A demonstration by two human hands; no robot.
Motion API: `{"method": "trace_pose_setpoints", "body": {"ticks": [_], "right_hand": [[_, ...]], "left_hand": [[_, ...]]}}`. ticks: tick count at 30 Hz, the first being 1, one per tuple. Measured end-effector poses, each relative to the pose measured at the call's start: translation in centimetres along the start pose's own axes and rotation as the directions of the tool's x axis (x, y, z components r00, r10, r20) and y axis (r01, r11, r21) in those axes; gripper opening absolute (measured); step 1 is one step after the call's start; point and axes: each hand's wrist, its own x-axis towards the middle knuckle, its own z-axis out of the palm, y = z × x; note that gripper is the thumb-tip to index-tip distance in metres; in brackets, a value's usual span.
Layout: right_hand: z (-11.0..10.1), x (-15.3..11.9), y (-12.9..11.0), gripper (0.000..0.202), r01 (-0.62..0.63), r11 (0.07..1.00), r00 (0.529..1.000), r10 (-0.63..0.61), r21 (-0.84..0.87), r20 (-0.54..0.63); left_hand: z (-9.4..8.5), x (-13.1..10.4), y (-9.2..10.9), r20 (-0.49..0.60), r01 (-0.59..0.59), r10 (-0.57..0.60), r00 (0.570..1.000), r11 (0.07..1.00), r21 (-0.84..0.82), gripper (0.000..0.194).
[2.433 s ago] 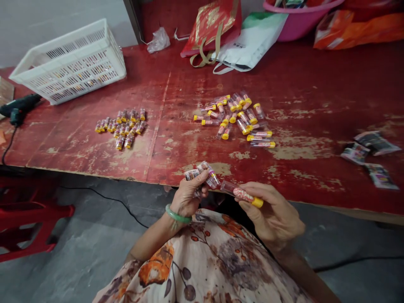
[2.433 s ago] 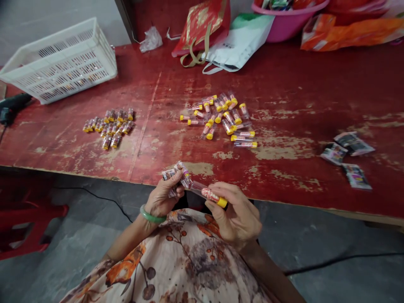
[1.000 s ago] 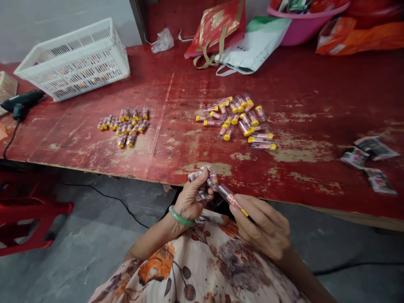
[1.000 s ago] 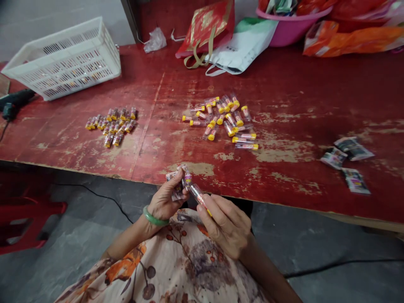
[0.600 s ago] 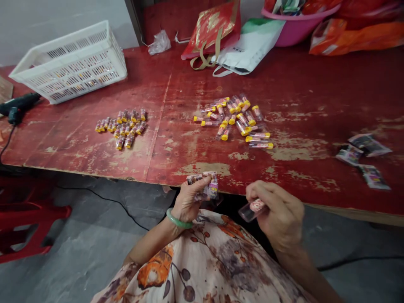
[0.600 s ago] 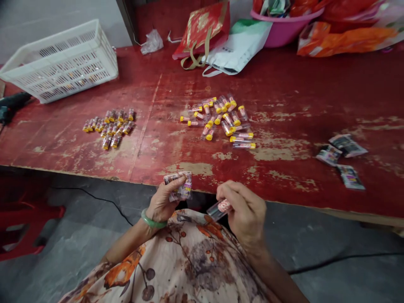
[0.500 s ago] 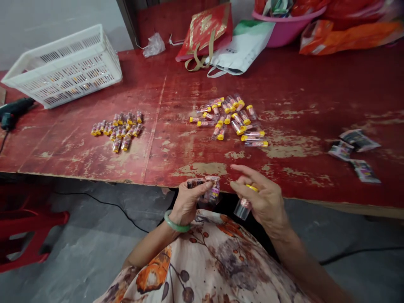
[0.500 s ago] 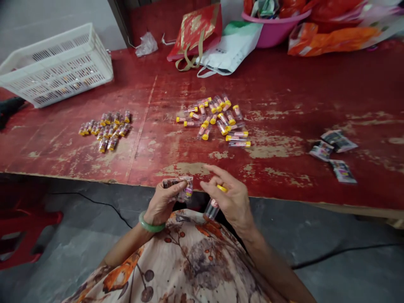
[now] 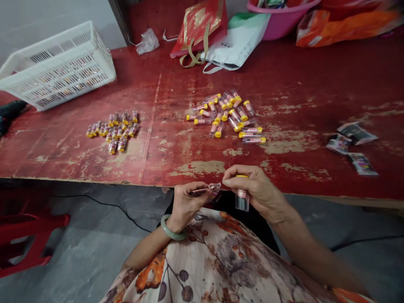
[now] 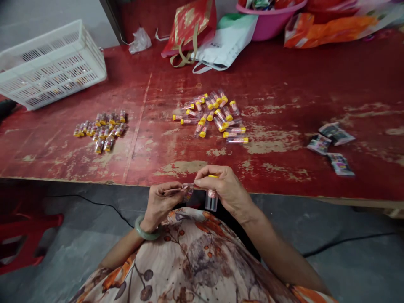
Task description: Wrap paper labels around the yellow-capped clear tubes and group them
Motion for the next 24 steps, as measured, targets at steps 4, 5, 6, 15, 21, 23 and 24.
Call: {"method": "trace_pose_setpoints", "body": {"ticks": [4,5,6,15,21,23,24], "right_hand": [[-0.1,0.0,0.2,0.019,0.020,0.999,1.000,-0.021,-0.048,-0.021],[0.0,-0.1,0.1,0.019,0.076,0.990,0.997,-0.078,-0.120,-0.015],[0.1,-0.2,0.0,0.018,0.141,0.971,0.990,-0.142,-0.192,0.005],[1.0,-0.2,-0.2,0.015,0.442,0.725,0.892,-0.417,-0.528,0.174],[1.3,-0.1,0.2,0.017,0.396,0.782,0.914,-0.387,-0.481,0.123],[1.4,-0.3,0.1,0.019,0.382,0.774,0.914,-0.397,-0.504,0.084],[1.3,-0.3,0.1,0.020,0.379,0.768,0.913,-0.403,-0.515,0.071]], "left_hand": [[-0.2,0.3,-0.6,-0.041,-0.006,0.004,0.999,1.000,-0.030,0.020],[-0.3,0.4,-0.6,-0.028,-0.016,0.015,0.999,1.000,-0.025,0.020],[-0.3,0.4,-0.7,-0.003,-0.028,0.028,1.000,1.000,-0.010,0.019],[-0.6,-0.1,-0.4,0.070,-0.200,0.188,0.980,0.949,0.245,0.012],[-0.7,-0.2,0.0,0.010,-0.237,0.246,0.969,0.919,0.316,0.007],[-0.8,-0.2,0.2,0.037,-0.259,0.263,0.964,0.901,0.349,0.007],[-0.8,-0.2,0.3,0.042,-0.266,0.269,0.962,0.893,0.364,0.008]]}}
